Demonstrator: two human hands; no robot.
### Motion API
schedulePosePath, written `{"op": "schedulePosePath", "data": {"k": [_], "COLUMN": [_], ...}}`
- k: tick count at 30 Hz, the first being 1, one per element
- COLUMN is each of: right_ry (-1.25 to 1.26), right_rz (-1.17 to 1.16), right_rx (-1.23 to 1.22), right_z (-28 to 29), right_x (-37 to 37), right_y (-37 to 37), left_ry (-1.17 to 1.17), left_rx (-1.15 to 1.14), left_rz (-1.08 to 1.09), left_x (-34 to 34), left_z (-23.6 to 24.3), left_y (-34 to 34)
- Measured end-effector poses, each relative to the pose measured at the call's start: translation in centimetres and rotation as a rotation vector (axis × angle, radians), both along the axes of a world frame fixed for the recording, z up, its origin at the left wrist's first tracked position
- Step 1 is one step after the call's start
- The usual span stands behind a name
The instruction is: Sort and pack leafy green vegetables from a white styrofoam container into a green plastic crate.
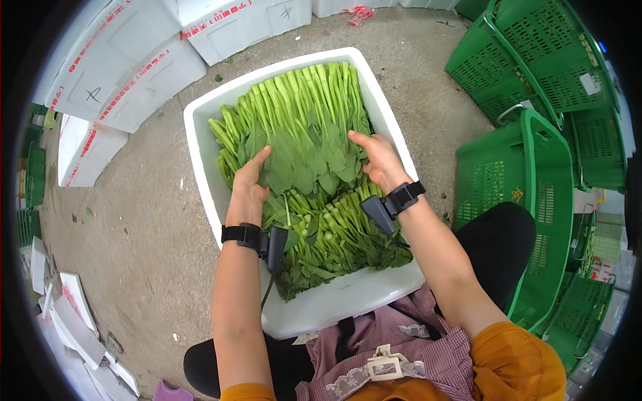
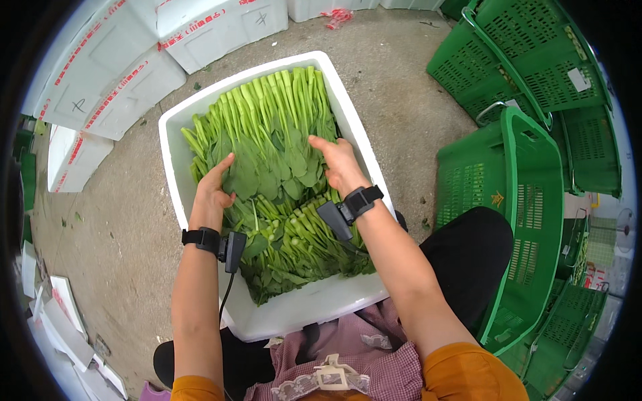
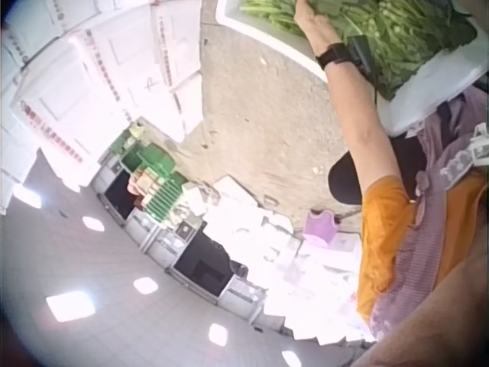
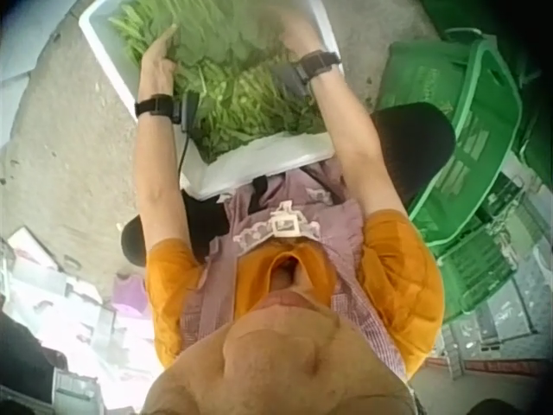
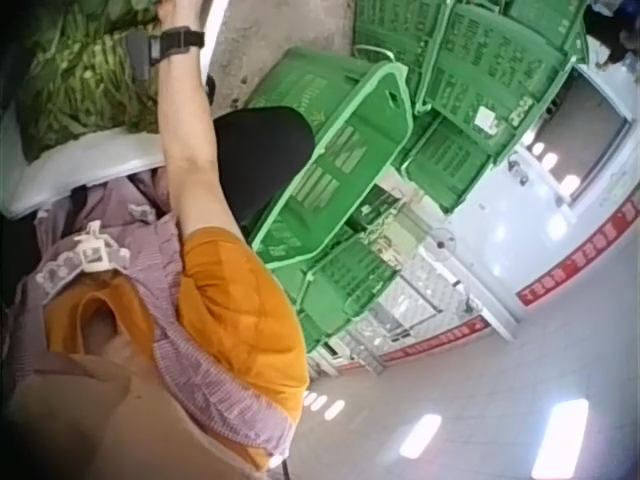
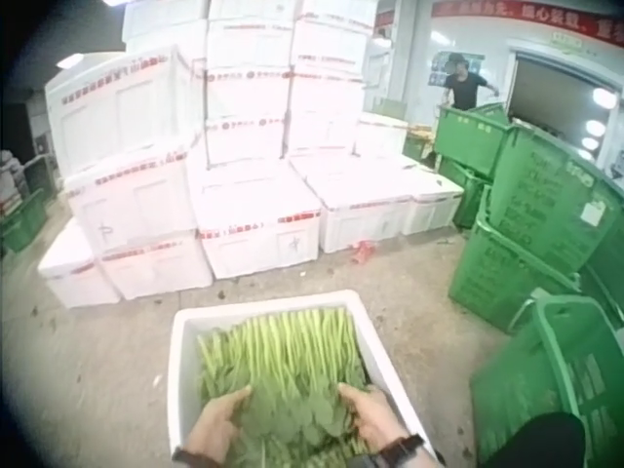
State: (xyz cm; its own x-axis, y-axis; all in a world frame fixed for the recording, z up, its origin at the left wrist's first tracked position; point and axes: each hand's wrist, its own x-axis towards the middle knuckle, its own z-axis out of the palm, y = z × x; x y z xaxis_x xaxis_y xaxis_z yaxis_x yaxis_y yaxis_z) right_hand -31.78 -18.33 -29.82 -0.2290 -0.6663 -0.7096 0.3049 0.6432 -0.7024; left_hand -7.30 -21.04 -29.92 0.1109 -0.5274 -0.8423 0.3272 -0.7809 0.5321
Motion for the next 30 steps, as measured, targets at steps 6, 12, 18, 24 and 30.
{"op": "schedulePosePath", "data": {"k": [6, 12, 18, 24, 30], "right_ry": [-0.173, -0.189, -0.044, -0.175, -0.219], "right_rz": [-0.04, 0.165, 0.147, -0.034, 0.134], "right_rx": [0.06, -0.119, -0.073, -0.136, -0.113], "right_z": [-3.1, 2.0, -0.6, -2.1, 1.0], "right_x": [-0.2, -1.0, -2.8, -2.3, -1.6], "right_y": [0.2, 0.3, 0.0, -0.6, -0.2], "left_ry": [0.134, 0.146, 0.326, 0.241, 0.31], "left_rx": [0.022, -0.098, -0.098, -0.18, -0.21], "left_rz": [0.033, 0.054, 0.128, 0.182, 0.099], "left_x": [-1.3, 0.8, 1.8, 1.8, 2.8], "left_z": [1.7, 2.0, 0.8, -0.7, -1.3], "left_y": [0.4, 1.1, 1.8, 1.5, 1.4]}}
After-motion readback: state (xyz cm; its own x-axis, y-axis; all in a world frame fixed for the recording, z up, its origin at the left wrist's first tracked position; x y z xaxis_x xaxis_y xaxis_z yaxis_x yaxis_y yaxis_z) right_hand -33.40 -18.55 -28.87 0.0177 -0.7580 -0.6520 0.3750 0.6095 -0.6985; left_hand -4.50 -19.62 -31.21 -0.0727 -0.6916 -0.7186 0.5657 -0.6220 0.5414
